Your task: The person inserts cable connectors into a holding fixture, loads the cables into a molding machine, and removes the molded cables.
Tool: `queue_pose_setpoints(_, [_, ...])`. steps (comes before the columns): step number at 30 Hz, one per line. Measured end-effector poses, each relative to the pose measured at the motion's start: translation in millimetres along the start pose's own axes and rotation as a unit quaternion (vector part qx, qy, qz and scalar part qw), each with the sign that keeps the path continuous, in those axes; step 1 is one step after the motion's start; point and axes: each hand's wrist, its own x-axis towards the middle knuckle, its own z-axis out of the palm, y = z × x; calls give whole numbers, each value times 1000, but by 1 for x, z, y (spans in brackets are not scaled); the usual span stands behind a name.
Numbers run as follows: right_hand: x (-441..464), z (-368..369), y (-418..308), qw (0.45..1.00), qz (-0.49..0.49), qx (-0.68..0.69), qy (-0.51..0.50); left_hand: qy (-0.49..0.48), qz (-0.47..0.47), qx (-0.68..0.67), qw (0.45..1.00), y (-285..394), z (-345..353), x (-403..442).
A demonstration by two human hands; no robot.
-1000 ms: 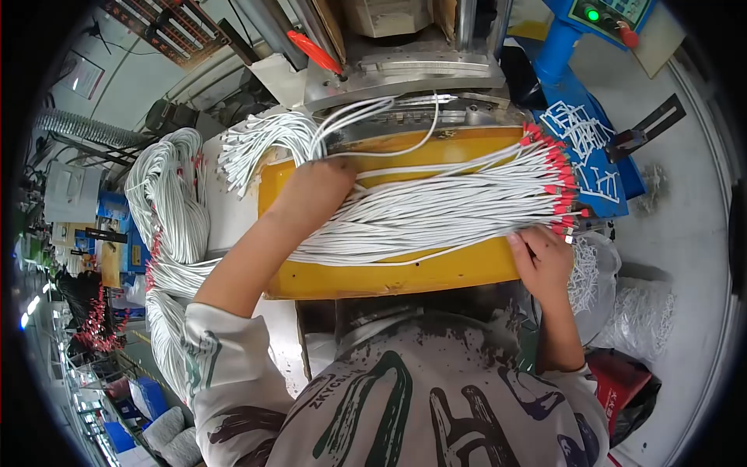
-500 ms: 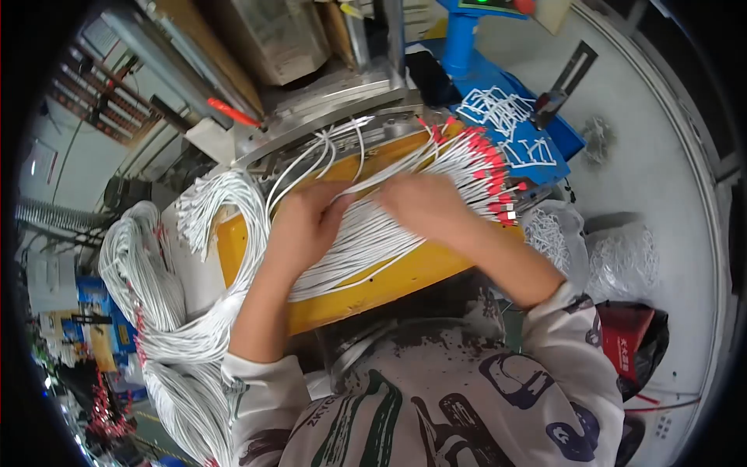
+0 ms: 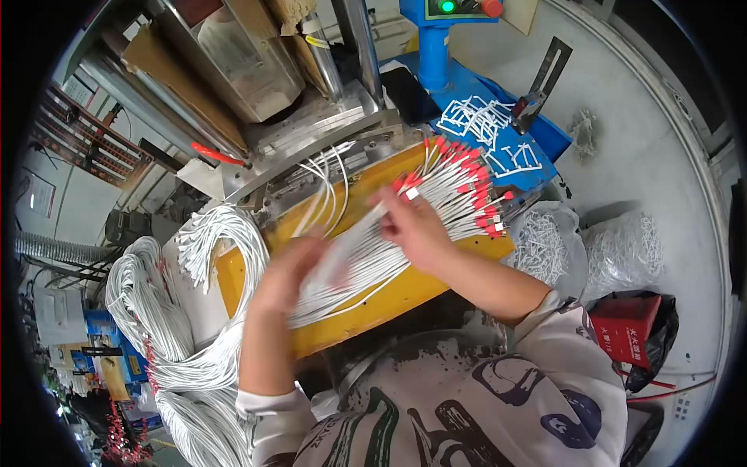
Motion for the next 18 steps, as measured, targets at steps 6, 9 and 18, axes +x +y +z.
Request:
queue_pose_setpoints(6, [17, 2, -8, 994, -68, 84, -31, -136, 43, 63, 988, -22, 46, 39])
queue_pose_setpoints(9, [33, -12, -12, 992, -84, 37, -89, -155, 57, 129, 978, -14, 39, 46])
queue_pose_setpoints(18, [162, 15, 41, 786, -264, -555, -71, -91, 144, -159, 972, -31, -34, 67])
